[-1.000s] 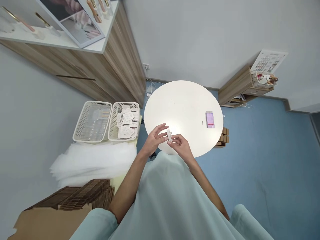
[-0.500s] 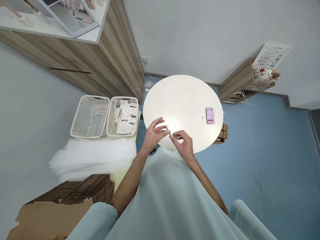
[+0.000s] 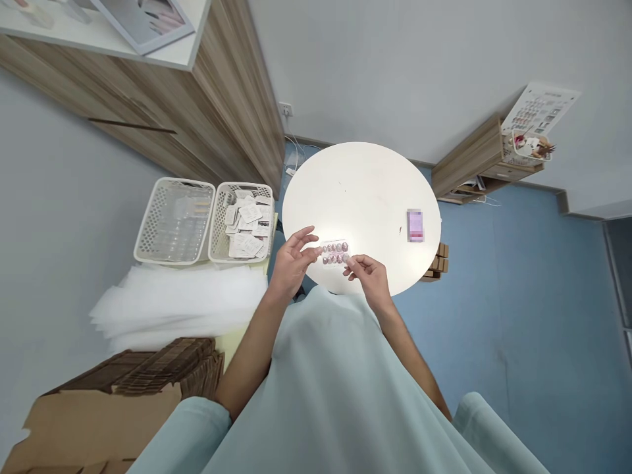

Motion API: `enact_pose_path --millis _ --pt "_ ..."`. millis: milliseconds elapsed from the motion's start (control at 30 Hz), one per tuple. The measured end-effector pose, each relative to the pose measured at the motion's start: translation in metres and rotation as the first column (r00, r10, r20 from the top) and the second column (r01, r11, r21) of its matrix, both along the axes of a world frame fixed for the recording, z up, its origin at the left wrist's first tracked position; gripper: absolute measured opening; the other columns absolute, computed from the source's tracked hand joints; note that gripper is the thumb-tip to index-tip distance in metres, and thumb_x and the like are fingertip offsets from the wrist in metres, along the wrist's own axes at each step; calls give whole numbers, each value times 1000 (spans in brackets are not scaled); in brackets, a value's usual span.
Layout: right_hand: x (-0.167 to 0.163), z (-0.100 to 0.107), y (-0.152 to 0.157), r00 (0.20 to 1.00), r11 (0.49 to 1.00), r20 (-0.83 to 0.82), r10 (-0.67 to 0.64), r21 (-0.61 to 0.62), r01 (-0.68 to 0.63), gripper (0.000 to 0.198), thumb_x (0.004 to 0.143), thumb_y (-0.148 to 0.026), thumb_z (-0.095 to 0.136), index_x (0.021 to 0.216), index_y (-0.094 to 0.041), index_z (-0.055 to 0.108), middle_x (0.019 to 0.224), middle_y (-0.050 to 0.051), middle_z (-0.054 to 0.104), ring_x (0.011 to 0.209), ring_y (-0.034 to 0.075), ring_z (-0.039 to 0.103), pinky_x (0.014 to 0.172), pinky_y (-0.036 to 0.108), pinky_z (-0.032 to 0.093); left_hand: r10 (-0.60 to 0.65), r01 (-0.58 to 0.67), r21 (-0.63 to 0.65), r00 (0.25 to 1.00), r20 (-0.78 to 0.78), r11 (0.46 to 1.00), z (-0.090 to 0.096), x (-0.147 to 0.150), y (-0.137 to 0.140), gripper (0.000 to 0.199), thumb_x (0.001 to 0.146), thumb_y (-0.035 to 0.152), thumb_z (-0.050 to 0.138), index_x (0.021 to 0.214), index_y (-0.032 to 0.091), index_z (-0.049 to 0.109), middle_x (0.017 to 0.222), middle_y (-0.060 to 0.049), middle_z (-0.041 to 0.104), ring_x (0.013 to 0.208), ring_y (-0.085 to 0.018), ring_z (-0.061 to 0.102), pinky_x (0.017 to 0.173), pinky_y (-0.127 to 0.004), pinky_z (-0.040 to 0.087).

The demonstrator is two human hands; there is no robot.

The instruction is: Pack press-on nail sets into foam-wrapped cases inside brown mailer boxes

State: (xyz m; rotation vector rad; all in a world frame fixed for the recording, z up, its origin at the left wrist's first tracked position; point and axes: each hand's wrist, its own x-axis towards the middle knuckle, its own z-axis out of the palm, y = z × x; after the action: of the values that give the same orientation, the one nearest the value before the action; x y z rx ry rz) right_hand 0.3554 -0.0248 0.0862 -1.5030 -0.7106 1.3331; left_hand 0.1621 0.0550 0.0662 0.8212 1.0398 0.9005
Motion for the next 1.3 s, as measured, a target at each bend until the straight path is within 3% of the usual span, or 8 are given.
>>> enact_pose_path --millis 167,333,500,600,733,867,1067,1300 --pt "2 4 -1 970 987 -211 124 -77 -143 52 77 -74 86 82 -23 74 77 3 71 72 18 67 69 32 55 -198 218 -67 954 223 974 13 2 -5 75 85 55 88 150 24 66 147 -18 70 127 -32 71 105 -44 56" --pt "0 -2 -2 950 971 -252 183 -104 -215 57 75 -79 84 82 -22 75 78 5 73 72 19 67 67 31 57 -288 320 -65 912 292 945 15 6 -12 92 84 65 86 158 18 59 141 -24 73 129 -40 72 109 -53 53" --pt "-5 -1 -5 996 995 -30 82 -61 -84 45 84 -67 82 97 -24 80 97 6 78 82 20 71 69 32 58 -162 179 -88 972 173 980 13 7 -14 91 83 55 89 158 17 57 136 -22 77 130 -39 72 118 -57 47" --pt "-14 10 -7 987 1000 158 13 1 -13 35 85 -59 85 93 -26 79 97 4 76 80 21 70 67 34 57 -77 81 -64 996 53 995 12 6 -15 91 81 52 91 158 18 55 139 -21 75 130 -38 72 119 -57 47" --pt "-29 19 -8 920 988 389 57 110 -108 30 90 -57 81 91 -28 77 99 5 76 81 22 70 69 36 58 -29 28 -22 999 -45 999 10 4 -16 93 81 52 93 157 17 54 142 -21 74 133 -37 71 117 -56 51" --pt "-38 14 -7 834 984 547 77 91 -151 33 98 -59 69 88 -28 75 95 7 75 82 23 70 76 41 62 6 -8 -21 998 -68 1000 10 4 -17 92 79 51 94 156 18 55 144 -21 73 133 -37 71 118 -56 52" --pt "-25 9 0 856 992 516 -43 120 -23 30 96 -55 69 84 -27 72 93 5 75 77 22 70 68 38 58 74 -71 31 988 -135 997 13 -2 -15 74 84 56 89 143 18 68 130 -17 80 124 -34 75 116 -53 53" --pt "-7 0 7 971 999 237 20 -45 -9 40 86 -64 79 83 -25 72 74 2 72 67 22 72 58 33 52 50 -43 45 985 -164 998 13 -8 -6 64 82 56 89 131 17 74 104 -10 84 96 -27 79 103 -49 59"
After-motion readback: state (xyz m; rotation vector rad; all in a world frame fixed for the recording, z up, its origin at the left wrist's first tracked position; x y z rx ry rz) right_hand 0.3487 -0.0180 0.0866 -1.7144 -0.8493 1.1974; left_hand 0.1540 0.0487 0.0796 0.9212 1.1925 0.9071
